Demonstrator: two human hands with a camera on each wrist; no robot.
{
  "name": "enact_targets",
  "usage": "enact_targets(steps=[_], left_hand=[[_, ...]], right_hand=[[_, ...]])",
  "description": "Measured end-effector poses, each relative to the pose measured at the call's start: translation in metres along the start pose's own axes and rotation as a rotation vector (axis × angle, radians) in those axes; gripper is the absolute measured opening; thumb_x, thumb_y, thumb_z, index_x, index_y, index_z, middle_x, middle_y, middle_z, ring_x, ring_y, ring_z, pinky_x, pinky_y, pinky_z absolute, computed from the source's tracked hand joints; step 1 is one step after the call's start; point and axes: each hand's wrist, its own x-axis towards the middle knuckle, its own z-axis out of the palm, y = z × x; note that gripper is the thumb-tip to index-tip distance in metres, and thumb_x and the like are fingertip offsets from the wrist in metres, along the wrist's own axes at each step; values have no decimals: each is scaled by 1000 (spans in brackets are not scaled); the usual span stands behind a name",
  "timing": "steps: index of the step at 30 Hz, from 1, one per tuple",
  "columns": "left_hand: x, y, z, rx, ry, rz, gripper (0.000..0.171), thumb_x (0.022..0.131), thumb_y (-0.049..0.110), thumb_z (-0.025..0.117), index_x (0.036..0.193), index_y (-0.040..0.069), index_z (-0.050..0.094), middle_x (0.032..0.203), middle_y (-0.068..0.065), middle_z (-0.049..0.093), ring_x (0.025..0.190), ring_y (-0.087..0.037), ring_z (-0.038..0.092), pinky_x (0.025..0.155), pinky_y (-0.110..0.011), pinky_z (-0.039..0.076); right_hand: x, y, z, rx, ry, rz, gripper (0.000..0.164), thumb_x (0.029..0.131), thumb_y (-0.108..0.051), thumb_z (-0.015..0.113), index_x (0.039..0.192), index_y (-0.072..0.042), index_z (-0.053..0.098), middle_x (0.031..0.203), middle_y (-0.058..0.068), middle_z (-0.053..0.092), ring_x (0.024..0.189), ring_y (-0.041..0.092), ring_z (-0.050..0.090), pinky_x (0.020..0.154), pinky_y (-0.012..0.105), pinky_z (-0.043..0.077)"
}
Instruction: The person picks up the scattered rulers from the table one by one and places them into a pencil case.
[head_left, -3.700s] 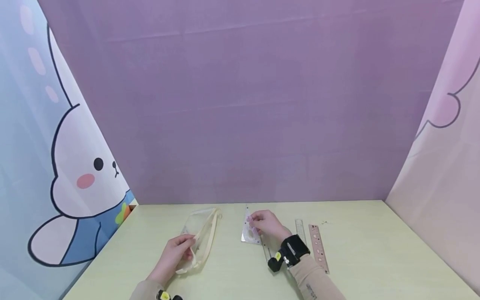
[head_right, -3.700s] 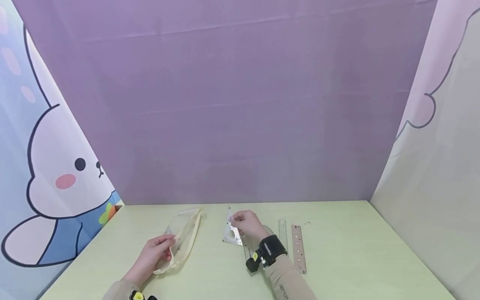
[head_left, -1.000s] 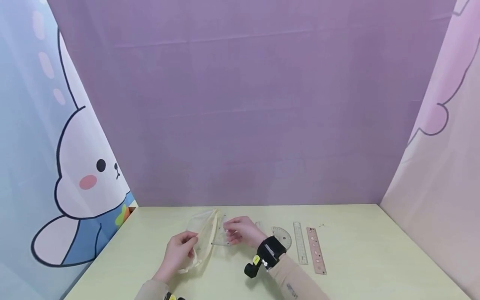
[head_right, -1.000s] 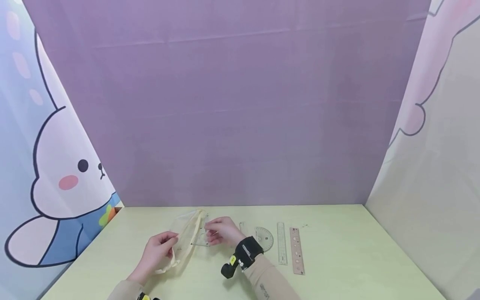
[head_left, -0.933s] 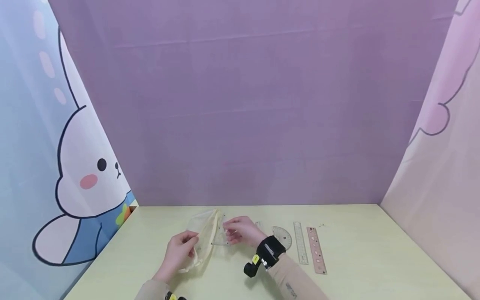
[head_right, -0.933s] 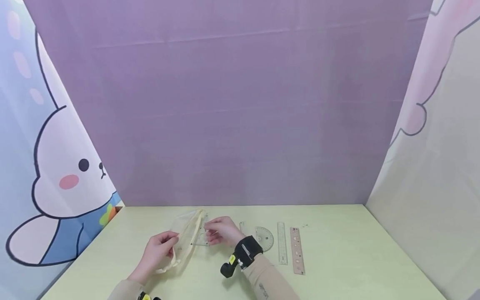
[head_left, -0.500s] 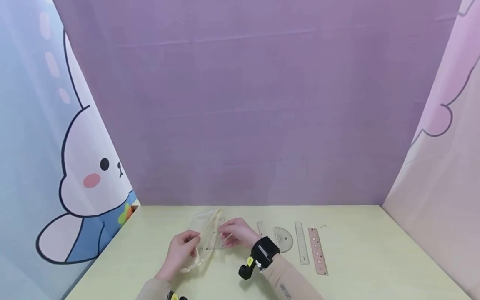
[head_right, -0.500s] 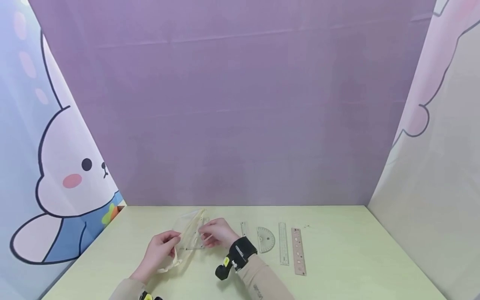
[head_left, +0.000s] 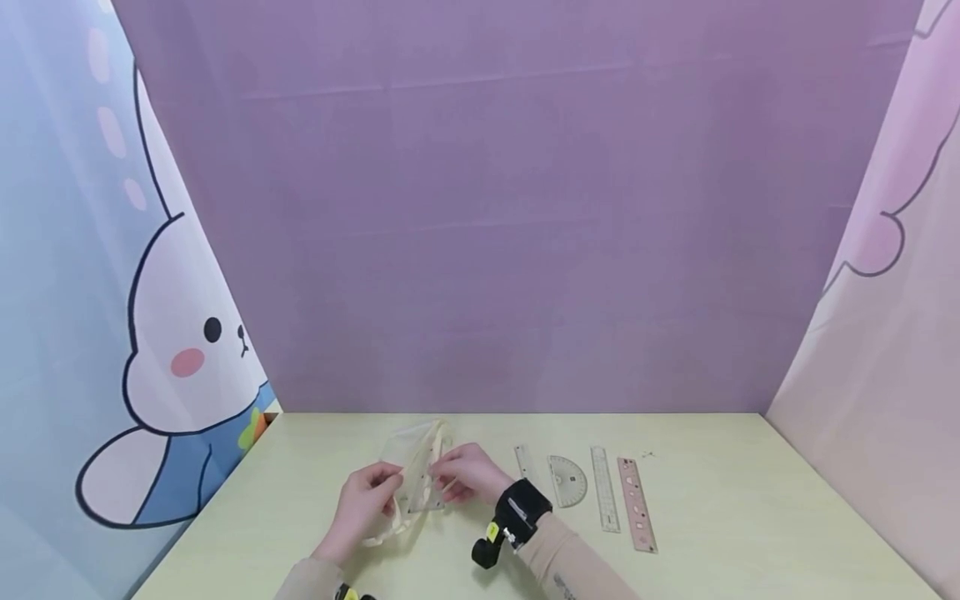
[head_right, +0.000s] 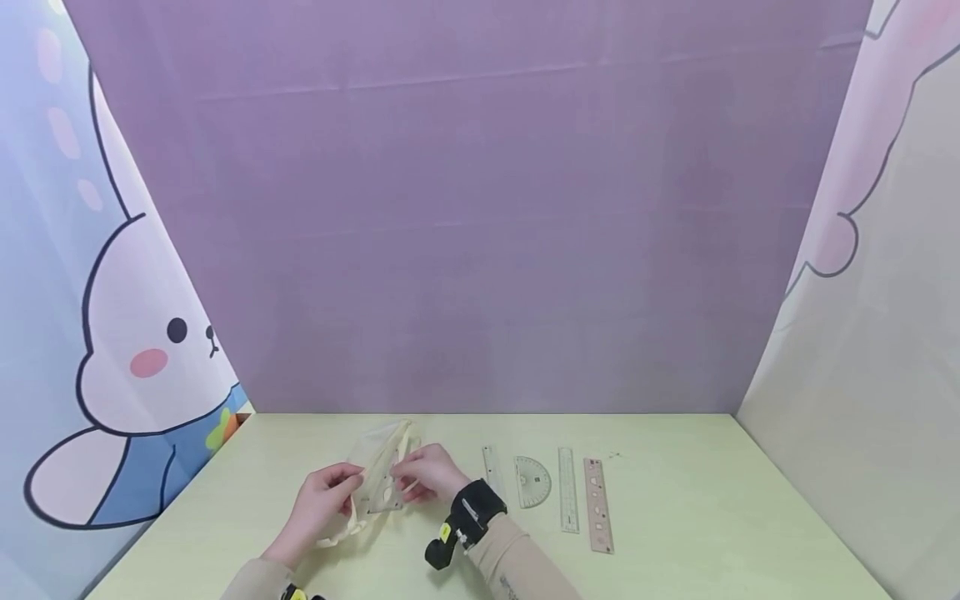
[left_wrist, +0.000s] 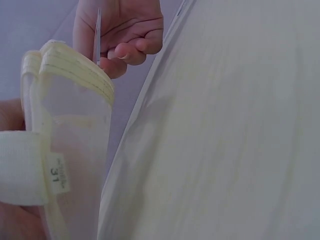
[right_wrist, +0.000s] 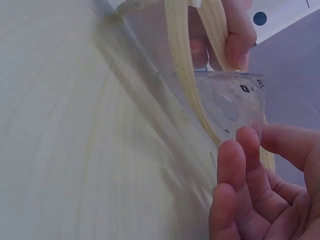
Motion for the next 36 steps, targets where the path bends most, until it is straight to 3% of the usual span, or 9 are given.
enact_targets(steps=[11,26,36], left_hand=[[-1,1,1,1,-9,1,14,87,4,64,97,-5,69,71,-12,59,50,-13,52,46,-22,46],[0,-2,2,-8,-14,-13,13,87,3,64,96,-4,69,70,-12,59,49,-13,51,46,-22,46],[0,-2,3,-14,-16,-4,12,87,3,64,96,-4,70,70,-12,59,50,-14,52,46,-23,46]], right_hand=[[-1,0,9,-67,40,-9,12,86,-17,70,85,-4,69,66,5,67,47,11,58,43,22,47],[-1,1,11,-104,21,-17,10,84,-13,68,85,-4,71,69,4,68,47,10,57,43,20,44],[1,-1,14,-183,58,-38,11,85,-11,70,91,-3,74,68,5,69,44,9,56,42,22,47]])
